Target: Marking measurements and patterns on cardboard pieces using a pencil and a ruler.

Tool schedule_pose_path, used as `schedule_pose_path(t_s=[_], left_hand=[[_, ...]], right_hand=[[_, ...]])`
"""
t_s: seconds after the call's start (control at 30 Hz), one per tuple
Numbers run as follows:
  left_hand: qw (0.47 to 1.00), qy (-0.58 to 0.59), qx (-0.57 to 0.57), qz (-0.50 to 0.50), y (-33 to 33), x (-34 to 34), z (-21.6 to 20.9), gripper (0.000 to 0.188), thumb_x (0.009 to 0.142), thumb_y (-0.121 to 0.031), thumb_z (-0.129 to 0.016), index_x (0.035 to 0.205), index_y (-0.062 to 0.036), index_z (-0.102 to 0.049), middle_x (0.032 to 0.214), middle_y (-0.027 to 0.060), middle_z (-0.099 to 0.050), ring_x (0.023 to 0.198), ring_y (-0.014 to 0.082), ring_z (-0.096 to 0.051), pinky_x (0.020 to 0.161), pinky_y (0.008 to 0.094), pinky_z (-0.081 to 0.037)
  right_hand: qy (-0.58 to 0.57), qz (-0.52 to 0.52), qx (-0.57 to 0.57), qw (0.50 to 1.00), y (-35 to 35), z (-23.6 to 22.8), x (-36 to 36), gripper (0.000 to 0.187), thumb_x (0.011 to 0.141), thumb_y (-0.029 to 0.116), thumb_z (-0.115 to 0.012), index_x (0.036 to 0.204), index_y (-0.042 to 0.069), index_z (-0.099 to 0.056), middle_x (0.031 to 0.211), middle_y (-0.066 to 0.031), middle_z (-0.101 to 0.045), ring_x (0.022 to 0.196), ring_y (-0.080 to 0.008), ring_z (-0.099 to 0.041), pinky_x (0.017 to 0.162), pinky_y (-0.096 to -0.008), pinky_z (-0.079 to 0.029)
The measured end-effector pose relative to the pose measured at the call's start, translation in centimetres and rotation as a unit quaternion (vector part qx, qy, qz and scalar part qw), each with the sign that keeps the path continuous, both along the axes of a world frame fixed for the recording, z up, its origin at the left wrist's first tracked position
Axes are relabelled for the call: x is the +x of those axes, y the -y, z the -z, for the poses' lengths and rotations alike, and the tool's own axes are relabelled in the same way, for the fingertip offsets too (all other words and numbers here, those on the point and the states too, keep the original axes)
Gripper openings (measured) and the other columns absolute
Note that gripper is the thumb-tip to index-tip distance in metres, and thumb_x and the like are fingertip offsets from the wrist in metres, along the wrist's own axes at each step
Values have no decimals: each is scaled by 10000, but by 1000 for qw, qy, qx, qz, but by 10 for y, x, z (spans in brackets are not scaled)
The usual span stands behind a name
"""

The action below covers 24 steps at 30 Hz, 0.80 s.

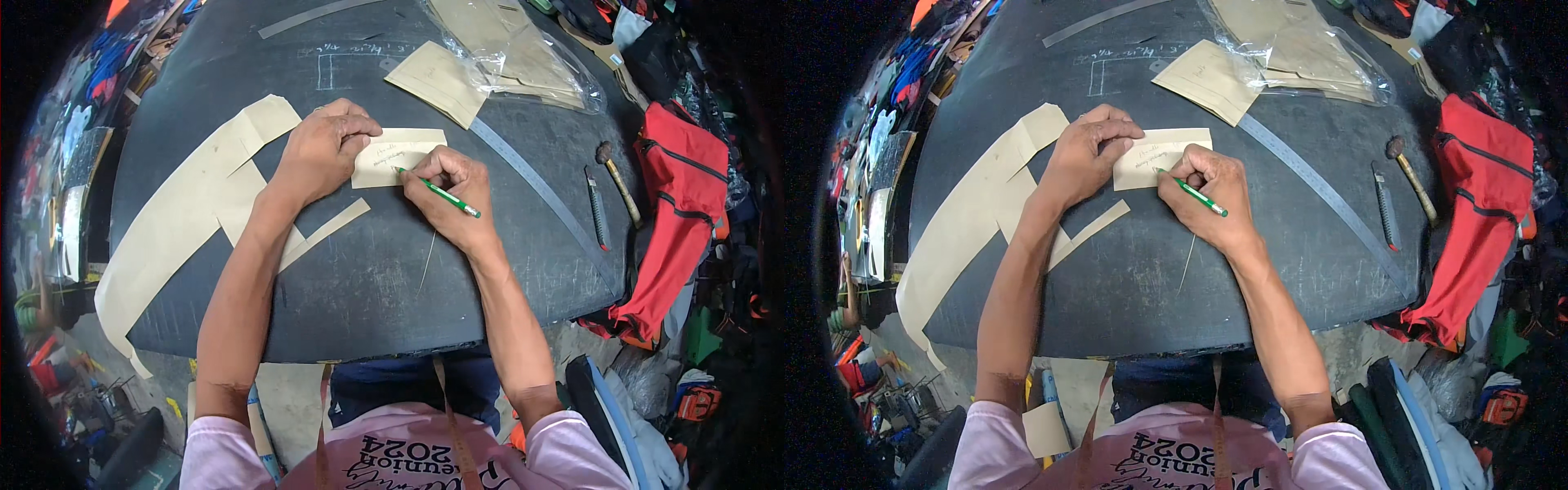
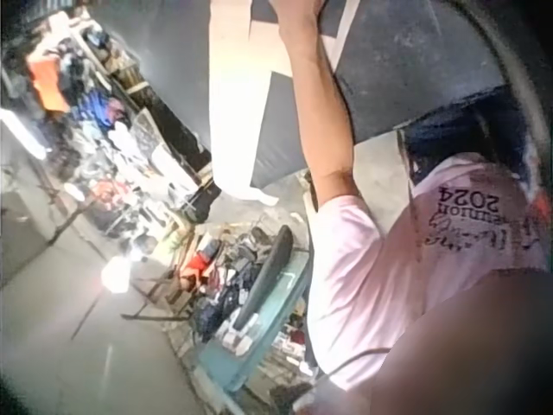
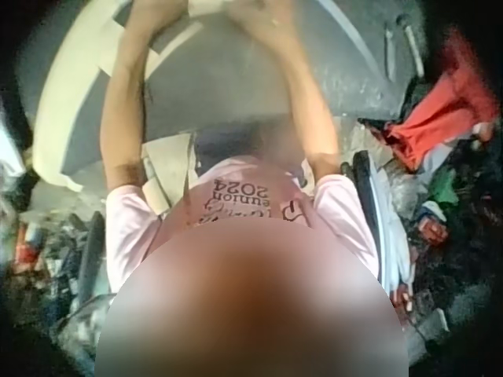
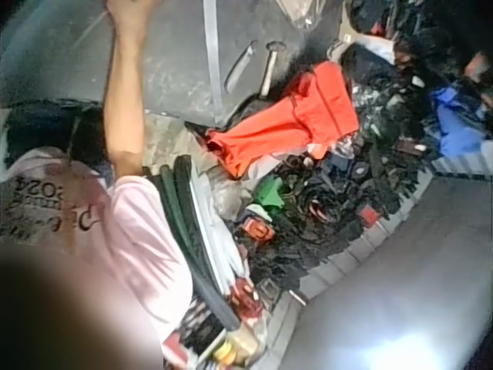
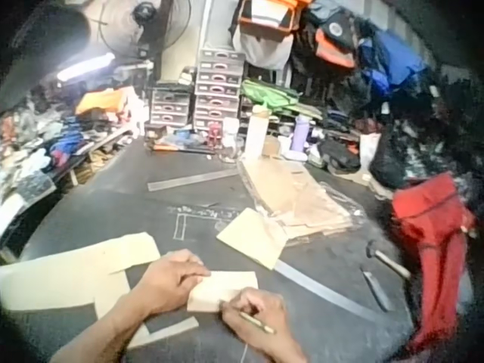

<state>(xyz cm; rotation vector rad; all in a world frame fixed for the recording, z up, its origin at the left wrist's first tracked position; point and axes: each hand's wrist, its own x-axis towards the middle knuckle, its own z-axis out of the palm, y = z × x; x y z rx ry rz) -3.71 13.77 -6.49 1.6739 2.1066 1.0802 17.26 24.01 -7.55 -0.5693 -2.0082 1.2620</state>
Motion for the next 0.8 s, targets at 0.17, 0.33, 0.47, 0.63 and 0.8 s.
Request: schedule_pose_path(t_s=[0.17, 0.33, 0.47, 0.63, 0.8], left_hand=[[1000, 6, 8, -1, 0, -1, 2, 209, 1008, -58, -700, 1183, -23, -810, 1206, 96, -724, 1107, 261, -720, 994, 360, -557], [1000, 0, 24, -8, 1, -2, 3, 205, 996, -124, -682, 1130, -84, -832, 1184, 75, -758, 1116, 322, -715, 1004, 416, -565], [1000, -4, 30, -5, 0, 0, 5, 204, 996, -127, -683, 1128, -79, -831, 1187, 79, -756, 1119, 322, -715, 1001, 418, -567], [999, -34, 16, -4, 0, -1, 4, 195, 997, -58, -715, 1162, -27, -813, 1207, 93, -729, 1108, 266, -724, 995, 362, -562], [1000, -15, 13, -4, 0, -1, 2, 192, 1001, -65, -709, 1156, -29, -816, 1204, 91, -728, 1106, 267, -723, 989, 367, -562]], right_hand=[[7, 4, 21, 1000, -1, -1, -2, 252, 844, 25, -811, 710, 22, -597, 657, 11, -565, 593, -42, -450, 533, -285, -367], [10, 2, 35, 999, -2, 0, -1, 262, 839, 22, -802, 703, 20, -577, 657, 9, -555, 599, -46, -451, 540, -287, -367], [3, 0, 14, 1000, -3, 0, 0, 267, 838, 17, -797, 703, 17, -567, 656, 0, -544, 600, -46, -444, 542, -292, -362], [-1, -3, 29, 1000, -3, 2, -1, 263, 839, 12, -795, 708, 15, -567, 655, -6, -537, 601, -50, -439, 542, -295, -365], [13, 1, 37, 999, -2, -1, -3, 248, 836, 11, -785, 716, 11, -568, 659, -14, -544, 594, -55, -461, 540, -297, -376]])
